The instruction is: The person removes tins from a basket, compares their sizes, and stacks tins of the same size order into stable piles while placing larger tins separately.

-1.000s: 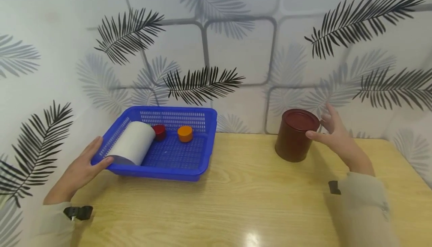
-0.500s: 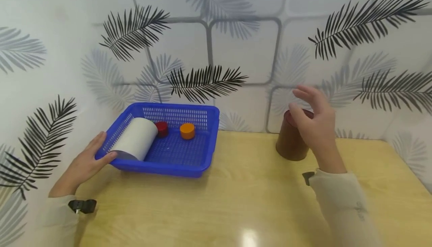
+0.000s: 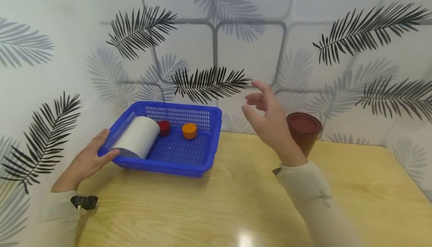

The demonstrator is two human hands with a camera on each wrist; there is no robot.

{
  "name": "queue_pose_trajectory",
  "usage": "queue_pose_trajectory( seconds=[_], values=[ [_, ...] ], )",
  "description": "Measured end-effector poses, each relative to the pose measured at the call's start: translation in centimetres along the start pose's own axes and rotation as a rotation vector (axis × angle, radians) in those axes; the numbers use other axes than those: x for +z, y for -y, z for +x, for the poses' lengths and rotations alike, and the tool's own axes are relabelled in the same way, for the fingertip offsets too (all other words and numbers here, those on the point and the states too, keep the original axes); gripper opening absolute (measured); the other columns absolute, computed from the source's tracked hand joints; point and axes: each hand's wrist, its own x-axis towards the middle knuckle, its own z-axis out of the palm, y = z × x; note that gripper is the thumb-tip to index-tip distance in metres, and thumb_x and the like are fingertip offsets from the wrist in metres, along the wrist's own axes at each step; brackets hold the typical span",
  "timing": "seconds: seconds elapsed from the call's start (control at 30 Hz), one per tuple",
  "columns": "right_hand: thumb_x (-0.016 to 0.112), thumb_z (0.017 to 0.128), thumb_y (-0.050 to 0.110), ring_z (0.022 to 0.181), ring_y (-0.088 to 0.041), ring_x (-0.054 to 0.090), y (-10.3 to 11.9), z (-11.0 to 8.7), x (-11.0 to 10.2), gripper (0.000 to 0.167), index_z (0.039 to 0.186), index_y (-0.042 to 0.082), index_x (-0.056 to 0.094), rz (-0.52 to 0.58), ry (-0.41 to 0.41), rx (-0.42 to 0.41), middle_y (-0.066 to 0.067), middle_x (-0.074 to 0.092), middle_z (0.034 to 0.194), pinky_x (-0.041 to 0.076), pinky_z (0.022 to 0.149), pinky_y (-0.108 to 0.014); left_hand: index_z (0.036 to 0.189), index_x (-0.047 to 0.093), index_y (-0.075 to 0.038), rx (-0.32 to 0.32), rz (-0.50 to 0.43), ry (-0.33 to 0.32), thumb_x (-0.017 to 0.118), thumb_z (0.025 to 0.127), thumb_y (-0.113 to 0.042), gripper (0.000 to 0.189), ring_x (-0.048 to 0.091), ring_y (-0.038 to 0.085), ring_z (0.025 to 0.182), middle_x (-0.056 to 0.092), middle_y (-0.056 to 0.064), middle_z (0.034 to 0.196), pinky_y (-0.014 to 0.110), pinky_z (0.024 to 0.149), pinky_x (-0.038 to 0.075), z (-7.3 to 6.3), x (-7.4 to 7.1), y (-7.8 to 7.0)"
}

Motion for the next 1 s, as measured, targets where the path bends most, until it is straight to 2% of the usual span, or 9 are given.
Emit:
queue_pose_trajectory(
  seconds=[0.07,0.27,0.43,0.63,0.8,1.0],
  values=[
    [0.064,0.099,0.010,0.114,-0.025,0.061,0.3,0.3,1.0,0.063,0.156,0.015,0.037,0.012,0.031,0.006,-0.013,0.064,0.125,0.046,0.099,-0.034,0.163,-0.001,-0.011,-0.002,0.000,-0.001,0.056,0.097,-0.060,0.100,0.006,0.051,0.148,-0.003,0.015,0.168,0.075,0.109,0.014,-0.1,0.0,0.1],
    [0.063,0.100,0.016,0.116,-0.028,0.061,1.3,2.0,4.0,0.060,0.154,0.015,0.038,0.036,0.103,0.023,-0.013,0.062,0.127,0.046,0.101,-0.050,0.163,-0.002,-0.012,-0.006,-0.002,-0.004,0.056,0.097,-0.060,0.100,0.007,0.052,0.148,-0.003,0.015,0.168,0.075,0.109,0.014,-0.1,0.0,0.4],
    [0.063,0.100,0.021,0.115,-0.026,0.061,2.2,3.3,6.6,0.061,0.155,0.018,0.036,0.049,0.156,0.045,-0.013,0.060,0.129,0.047,0.102,-0.048,0.163,-0.003,-0.011,-0.009,0.005,-0.002,0.056,0.097,-0.061,0.101,0.006,0.052,0.148,-0.003,0.015,0.168,0.075,0.108,0.014,-0.2,-0.2,0.5],
    [0.062,0.100,0.024,0.116,-0.027,0.060,2.2,4.5,9.7,0.066,0.157,0.020,0.031,0.110,0.184,0.079,-0.016,0.057,0.134,0.046,0.103,-0.047,0.163,-0.003,-0.011,-0.006,0.014,-0.006,0.055,0.097,-0.062,0.101,0.006,0.051,0.148,-0.003,0.016,0.168,0.074,0.109,0.014,-0.3,-0.2,0.5],
    [0.062,0.100,0.024,0.114,-0.027,0.060,1.6,5.5,12.2,0.061,0.155,0.017,0.037,0.135,0.175,0.127,-0.016,0.058,0.132,0.050,0.097,-0.050,0.163,-0.002,-0.010,0.000,0.007,-0.009,0.056,0.097,-0.062,0.102,0.007,0.050,0.149,-0.002,0.015,0.168,0.073,0.110,0.014,-0.2,0.1,0.4],
    [0.062,0.100,0.025,0.108,-0.025,0.062,1.1,6.6,14.9,0.057,0.153,0.018,0.042,0.144,0.156,0.170,-0.012,0.062,0.126,0.051,0.092,-0.048,0.163,0.000,-0.009,0.007,0.011,-0.016,0.056,0.096,-0.062,0.102,0.008,0.050,0.149,-0.001,0.016,0.168,0.072,0.111,0.014,0.1,0.1,0.2]
  ],
)
